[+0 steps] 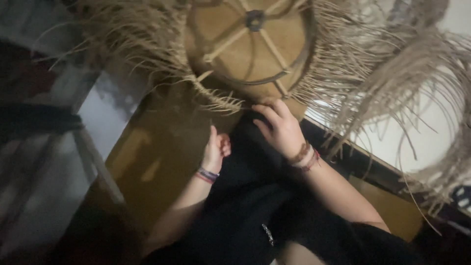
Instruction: The person weaves thin straw strands into a circular metal frame. They repeatedly pull strands through the existing weave and tighten them by hand to build up the structure.
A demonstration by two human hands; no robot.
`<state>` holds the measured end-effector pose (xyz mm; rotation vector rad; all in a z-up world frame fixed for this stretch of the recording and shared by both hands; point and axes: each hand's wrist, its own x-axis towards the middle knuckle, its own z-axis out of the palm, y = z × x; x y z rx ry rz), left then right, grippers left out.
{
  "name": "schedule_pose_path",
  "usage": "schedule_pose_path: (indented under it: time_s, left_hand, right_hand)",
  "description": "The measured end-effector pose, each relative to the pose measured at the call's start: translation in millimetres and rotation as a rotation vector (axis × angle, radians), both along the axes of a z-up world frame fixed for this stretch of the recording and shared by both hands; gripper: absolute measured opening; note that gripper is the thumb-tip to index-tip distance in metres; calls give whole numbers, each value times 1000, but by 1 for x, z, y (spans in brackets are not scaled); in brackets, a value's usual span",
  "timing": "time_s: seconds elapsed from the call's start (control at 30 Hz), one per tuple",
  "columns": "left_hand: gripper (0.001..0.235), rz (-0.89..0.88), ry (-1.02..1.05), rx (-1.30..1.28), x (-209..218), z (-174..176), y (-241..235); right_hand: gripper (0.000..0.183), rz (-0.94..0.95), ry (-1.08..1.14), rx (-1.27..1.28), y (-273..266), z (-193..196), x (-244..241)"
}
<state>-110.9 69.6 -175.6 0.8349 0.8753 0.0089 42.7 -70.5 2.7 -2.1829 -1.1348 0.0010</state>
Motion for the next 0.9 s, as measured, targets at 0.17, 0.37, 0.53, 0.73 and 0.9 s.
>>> schedule_pose_path:
  time_s: [0.17,0.37,0.53,0.73,0.9]
  left_hand:
    - [49,-253,-339,170,37,90,-10]
    - [39,-377,-535,219,76,135,-57]
    - [38,-497,-620,180,97,144,-103]
    - [37,-576,-664,136,104,141,-135]
    - [37,-601,-688,129,110,149,-145]
  right_hand:
    - [27,-182,-3,78,-108,11,18]
    - [28,-569,-346,54,-211,-13,71]
    - [33,-578,-487,96,-212,-30,109]
    - [22,-551,-528,121,-207,-30,125]
    - [15,-531,-522,141,-203,-14,128]
